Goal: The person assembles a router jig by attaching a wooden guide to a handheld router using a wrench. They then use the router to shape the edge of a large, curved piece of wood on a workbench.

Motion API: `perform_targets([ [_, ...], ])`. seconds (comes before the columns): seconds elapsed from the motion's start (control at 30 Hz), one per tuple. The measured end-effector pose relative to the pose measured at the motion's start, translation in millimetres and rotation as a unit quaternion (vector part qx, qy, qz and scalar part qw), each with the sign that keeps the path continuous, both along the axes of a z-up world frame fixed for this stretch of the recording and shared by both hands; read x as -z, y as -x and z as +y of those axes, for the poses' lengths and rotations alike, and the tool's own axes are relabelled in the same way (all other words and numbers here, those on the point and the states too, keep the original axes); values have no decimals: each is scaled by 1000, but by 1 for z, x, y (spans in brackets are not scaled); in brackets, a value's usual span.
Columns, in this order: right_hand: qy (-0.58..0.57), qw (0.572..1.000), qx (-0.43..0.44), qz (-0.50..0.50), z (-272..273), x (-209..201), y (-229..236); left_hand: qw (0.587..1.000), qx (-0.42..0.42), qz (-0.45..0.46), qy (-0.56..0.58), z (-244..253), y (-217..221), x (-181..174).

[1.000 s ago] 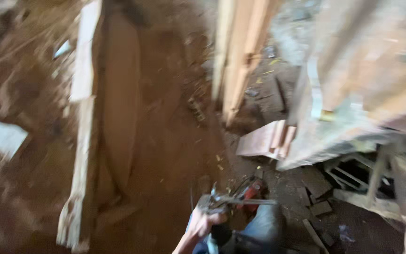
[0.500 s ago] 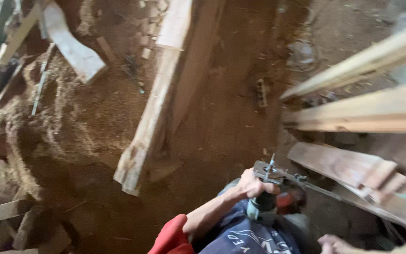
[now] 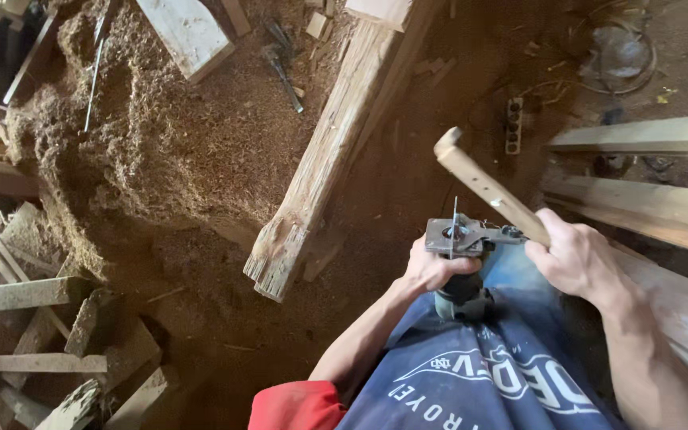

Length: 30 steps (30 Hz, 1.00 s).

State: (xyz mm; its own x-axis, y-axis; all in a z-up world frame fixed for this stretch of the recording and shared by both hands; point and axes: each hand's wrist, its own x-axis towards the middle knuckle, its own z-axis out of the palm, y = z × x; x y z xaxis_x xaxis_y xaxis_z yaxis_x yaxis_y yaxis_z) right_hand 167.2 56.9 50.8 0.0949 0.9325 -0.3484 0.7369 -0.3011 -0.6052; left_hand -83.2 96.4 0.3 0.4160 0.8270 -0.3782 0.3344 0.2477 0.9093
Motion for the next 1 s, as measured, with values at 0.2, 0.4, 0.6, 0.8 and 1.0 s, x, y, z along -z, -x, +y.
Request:
perform_targets([
  [0.2, -78, 994, -73, -5, 82, 7, 1, 999, -1, -40, -11, 61, 1, 7],
  [0.4, -79, 988, -131, 13, 198, 7, -45, 990, -58, -123, -26, 142, -37, 34],
  [0.6, -86, 987, -138, 12, 354, -7, -84, 977, -142, -156, -46, 208, -71, 25],
  [0.8, -94, 976, -188, -58, 533, 69, -80, 955, -214, -193, -68, 253, -73, 6],
  [1.0, -166, 964, -189, -90, 639, 192, -20, 937, -284, -201, 6, 321, -61, 12],
])
